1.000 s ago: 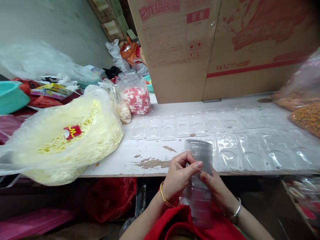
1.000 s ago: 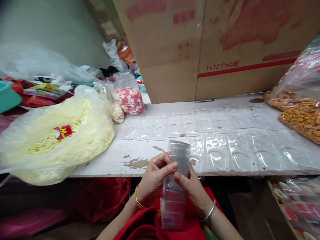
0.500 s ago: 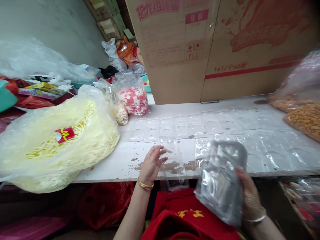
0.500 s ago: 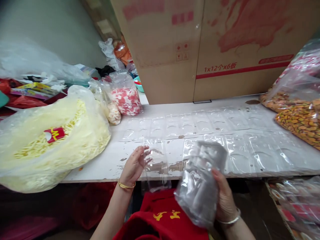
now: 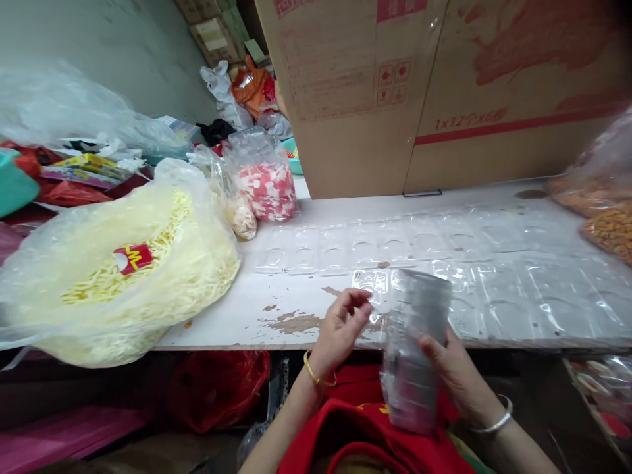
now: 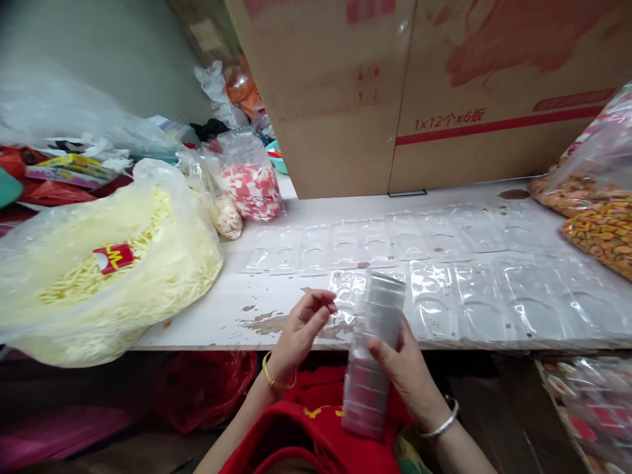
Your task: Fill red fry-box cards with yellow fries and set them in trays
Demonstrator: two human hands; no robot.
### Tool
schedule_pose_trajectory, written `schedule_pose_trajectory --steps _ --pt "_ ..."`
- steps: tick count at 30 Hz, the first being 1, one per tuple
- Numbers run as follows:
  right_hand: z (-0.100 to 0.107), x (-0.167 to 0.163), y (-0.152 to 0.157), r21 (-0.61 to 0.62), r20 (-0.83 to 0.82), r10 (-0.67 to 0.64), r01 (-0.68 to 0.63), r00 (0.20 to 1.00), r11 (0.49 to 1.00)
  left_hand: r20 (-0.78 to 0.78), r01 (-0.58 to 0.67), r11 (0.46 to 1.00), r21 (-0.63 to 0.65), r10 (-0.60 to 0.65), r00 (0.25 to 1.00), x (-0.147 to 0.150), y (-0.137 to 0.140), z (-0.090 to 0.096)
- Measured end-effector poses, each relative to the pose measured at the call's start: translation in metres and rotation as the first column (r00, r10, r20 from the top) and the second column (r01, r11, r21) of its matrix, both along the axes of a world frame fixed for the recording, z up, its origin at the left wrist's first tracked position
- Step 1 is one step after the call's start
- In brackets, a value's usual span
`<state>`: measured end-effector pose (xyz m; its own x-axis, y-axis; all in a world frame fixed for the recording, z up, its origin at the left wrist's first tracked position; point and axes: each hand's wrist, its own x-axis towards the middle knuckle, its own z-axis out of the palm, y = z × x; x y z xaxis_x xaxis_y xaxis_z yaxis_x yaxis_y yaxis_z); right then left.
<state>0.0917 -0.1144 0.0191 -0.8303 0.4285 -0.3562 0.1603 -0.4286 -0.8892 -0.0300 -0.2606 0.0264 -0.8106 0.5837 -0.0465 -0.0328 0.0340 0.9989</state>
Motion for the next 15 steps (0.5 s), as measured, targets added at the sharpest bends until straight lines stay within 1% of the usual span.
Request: schedule_pose_trajectory --steps 1,2,3,5,8,10,12,14,15 --pt "0.002 -0.006 -0.008 0.026 -0.033 0.043 -0.042 0.999 0.999 0.024 0.109 0.994 0.015 -0.110 0.994 0.008 -0.003 0.015" --pt "0.004 -0.011 -0.014 0.034 -0.063 0.085 -0.083 0.994 0.996 0.044 0.166 0.986 0.023 -0.167 0.985 0.015 -0.006 0.027" --pt "0.006 -0.015 -0.021 0.027 -0.088 0.123 -0.121 0.989 0.992 0.059 0.179 0.983 0.026 -0.181 0.982 0.021 -0.007 0.036" --pt "0.009 -0.020 -0.030 -0.002 -0.112 0.176 -0.177 0.978 0.984 0.097 0.109 0.993 0.043 -0.112 0.989 0.026 -0.008 0.044" --pt "0.010 -0.021 -0.038 -0.063 -0.127 0.218 -0.227 0.968 0.972 0.229 -0.008 0.988 0.152 -0.027 0.973 0.028 -0.008 0.040" --pt "0.011 -0.019 -0.042 -0.104 -0.139 0.221 -0.237 0.965 0.966 0.309 -0.058 0.971 0.232 -0.017 0.951 0.029 -0.007 0.035" --pt "0.014 -0.018 -0.047 -0.149 -0.140 0.196 -0.216 0.971 0.965 0.352 -0.085 0.956 0.280 -0.019 0.936 0.032 -0.005 0.031" --pt "0.016 -0.017 -0.052 -0.243 -0.124 0.178 -0.203 0.976 0.948 0.399 -0.105 0.944 0.312 -0.030 0.916 0.034 -0.005 0.028" --pt "0.016 -0.016 -0.053 -0.312 -0.105 0.172 -0.197 0.979 0.930 0.422 -0.123 0.938 0.325 -0.027 0.906 0.033 -0.007 0.026"
